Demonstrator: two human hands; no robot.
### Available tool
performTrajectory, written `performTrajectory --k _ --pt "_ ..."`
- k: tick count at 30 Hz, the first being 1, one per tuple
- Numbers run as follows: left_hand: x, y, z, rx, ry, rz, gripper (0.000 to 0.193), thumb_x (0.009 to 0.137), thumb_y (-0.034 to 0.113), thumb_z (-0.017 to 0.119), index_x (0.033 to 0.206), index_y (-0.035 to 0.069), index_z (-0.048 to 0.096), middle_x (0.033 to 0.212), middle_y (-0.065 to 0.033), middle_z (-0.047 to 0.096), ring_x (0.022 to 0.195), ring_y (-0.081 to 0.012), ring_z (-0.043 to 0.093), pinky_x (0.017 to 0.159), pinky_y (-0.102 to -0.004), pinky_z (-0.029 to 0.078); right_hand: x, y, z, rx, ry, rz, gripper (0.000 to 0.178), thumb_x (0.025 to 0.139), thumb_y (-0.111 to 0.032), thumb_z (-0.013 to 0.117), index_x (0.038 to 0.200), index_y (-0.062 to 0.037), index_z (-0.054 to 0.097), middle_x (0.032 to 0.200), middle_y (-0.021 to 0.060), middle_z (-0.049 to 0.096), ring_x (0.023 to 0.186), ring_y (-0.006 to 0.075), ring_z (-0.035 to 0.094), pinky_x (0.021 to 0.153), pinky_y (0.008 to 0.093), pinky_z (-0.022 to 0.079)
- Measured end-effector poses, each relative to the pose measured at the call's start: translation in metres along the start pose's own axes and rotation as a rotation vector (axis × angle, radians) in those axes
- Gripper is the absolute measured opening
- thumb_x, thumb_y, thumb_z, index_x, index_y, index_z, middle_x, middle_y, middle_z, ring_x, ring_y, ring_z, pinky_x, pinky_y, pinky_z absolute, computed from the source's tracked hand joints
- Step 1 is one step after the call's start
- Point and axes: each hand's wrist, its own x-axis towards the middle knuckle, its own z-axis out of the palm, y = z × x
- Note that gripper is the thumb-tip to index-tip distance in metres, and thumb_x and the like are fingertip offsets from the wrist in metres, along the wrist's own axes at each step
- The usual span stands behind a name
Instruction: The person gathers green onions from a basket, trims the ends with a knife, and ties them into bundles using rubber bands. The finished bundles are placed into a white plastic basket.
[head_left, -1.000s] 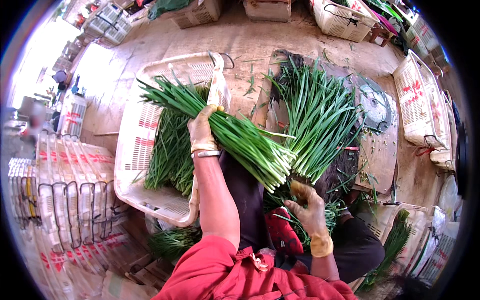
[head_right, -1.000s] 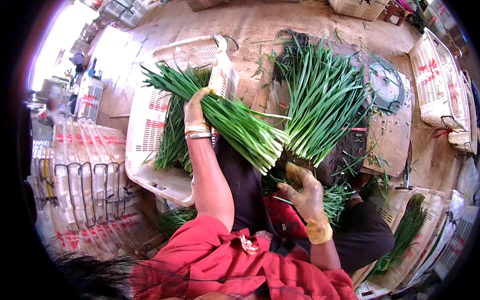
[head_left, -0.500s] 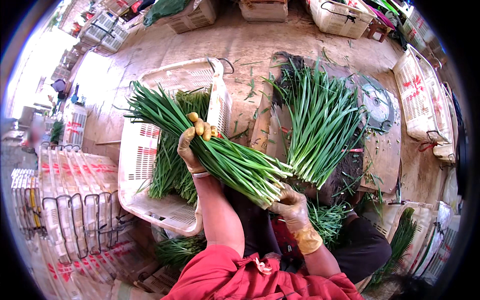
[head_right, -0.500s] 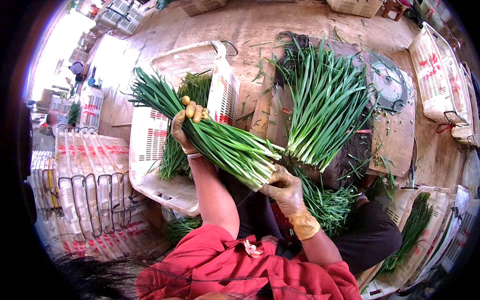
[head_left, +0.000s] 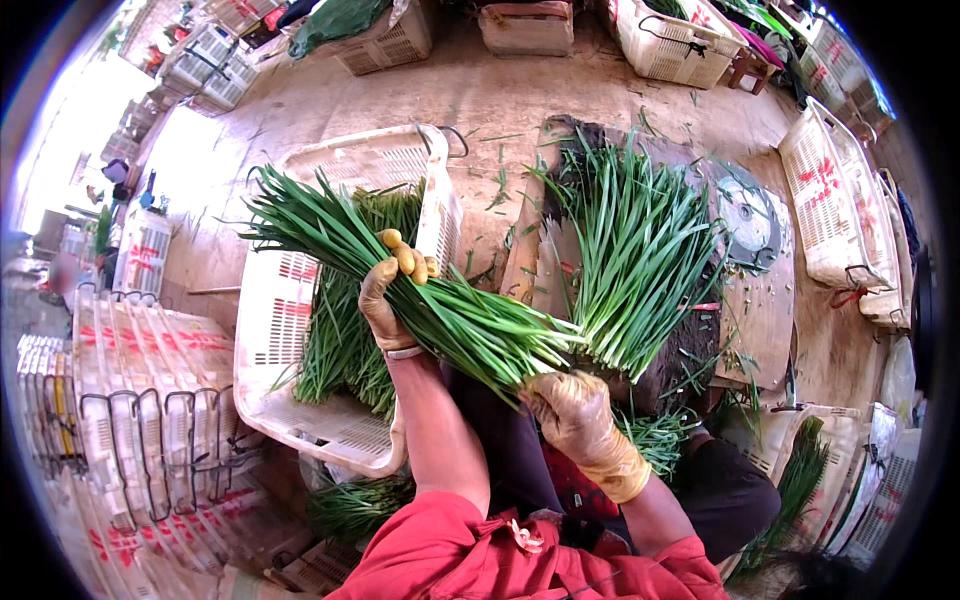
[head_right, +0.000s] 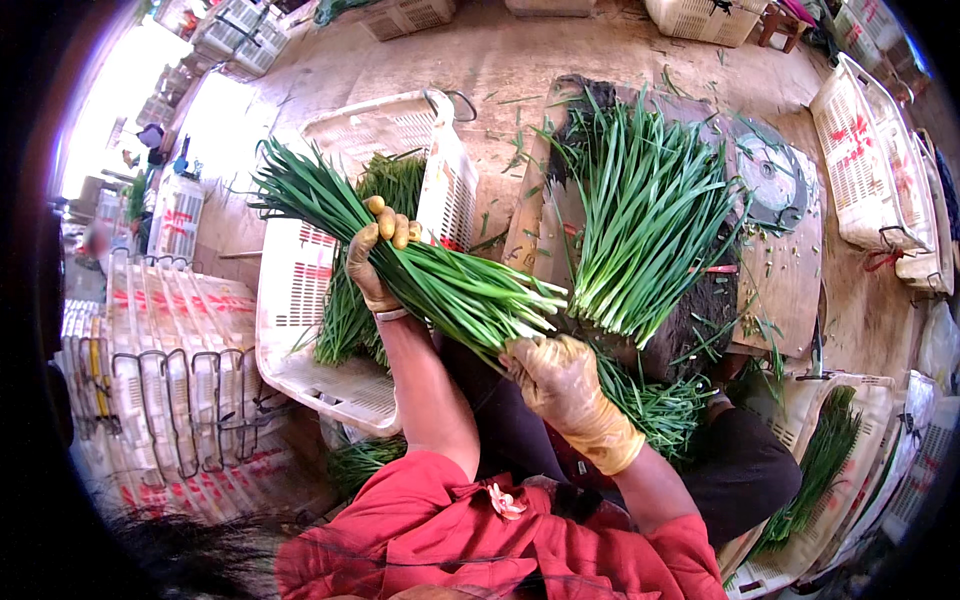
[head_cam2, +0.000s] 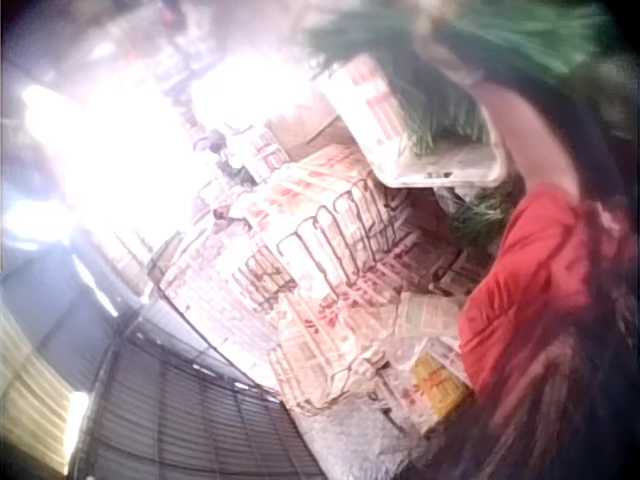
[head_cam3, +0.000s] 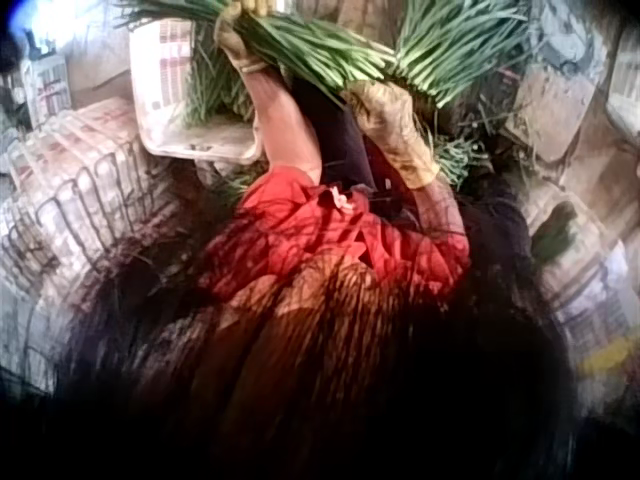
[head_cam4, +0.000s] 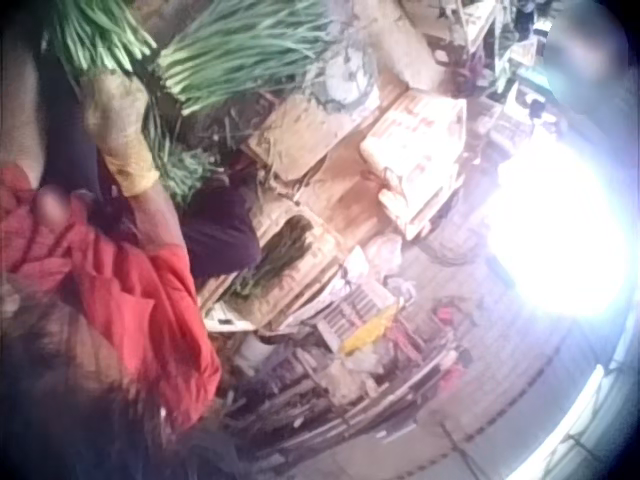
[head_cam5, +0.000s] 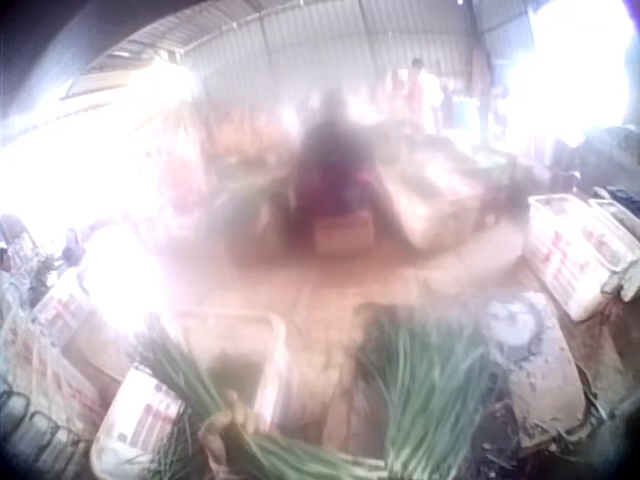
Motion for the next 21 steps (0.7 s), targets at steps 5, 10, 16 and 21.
performTrajectory --k 5,10,16,21 --pt "-0.002 0.005 0.003 -0.115 -0.133 0.031 0.036 0.085 0.008 0.057 0.119 -0.002 0.052 0.077 -0.0026 0.051 0.068 -0.0148 0.051 0.078 -0.0347 0.047 -0.068 0.017 -0.009 0.515 -0.183 0.483 0.013 0.078 -0.011 0.076 0.086 -0.0022 0.07 0.077 0.0135 0.068 0.067 0.0259 0.066 0.062 0.0338 0.051" --pt "-0.001 0.008 0.005 -0.252 -0.237 0.055 0.025 0.086 0.007 0.059 0.108 0.003 0.047 0.078 -0.0011 0.054 0.068 -0.0148 0.056 0.078 -0.0345 0.047 -0.15 0.059 -0.03 -0.412 -0.659 0.704 0.042 0.085 -0.044 0.064 0.071 -0.0043 0.068 0.07 0.0183 0.065 0.07 0.0376 0.065 0.065 0.0471 0.051" --pt "-0.003 0.009 0.014 -0.345 -0.37 0.12 0.024 0.084 0.007 0.061 0.097 0.01 0.041 0.075 0.0018 0.054 0.066 -0.0112 0.058 0.078 -0.0341 0.051 -0.089 0.019 -0.045 0.332 0.191 0.716 0.02 0.08 -0.017 0.076 0.091 -0.0005 0.071 0.077 0.0099 0.064 0.068 0.0166 0.061 0.063 0.0299 0.047" --pt "0.005 0.006 0.03 -0.235 -0.566 0.119 0.023 0.086 0.006 0.06 0.093 0.01 0.039 0.057 0.0065 0.048 0.054 -0.0063 0.055 0.072 -0.0299 0.052 -0.016 -0.018 -0.033 0.386 0.087 0.535 0.025 0.075 -0.018 0.082 0.091 -0.001 0.072 0.07 0.0086 0.065 0.066 0.016 0.062 0.063 0.0289 0.05"
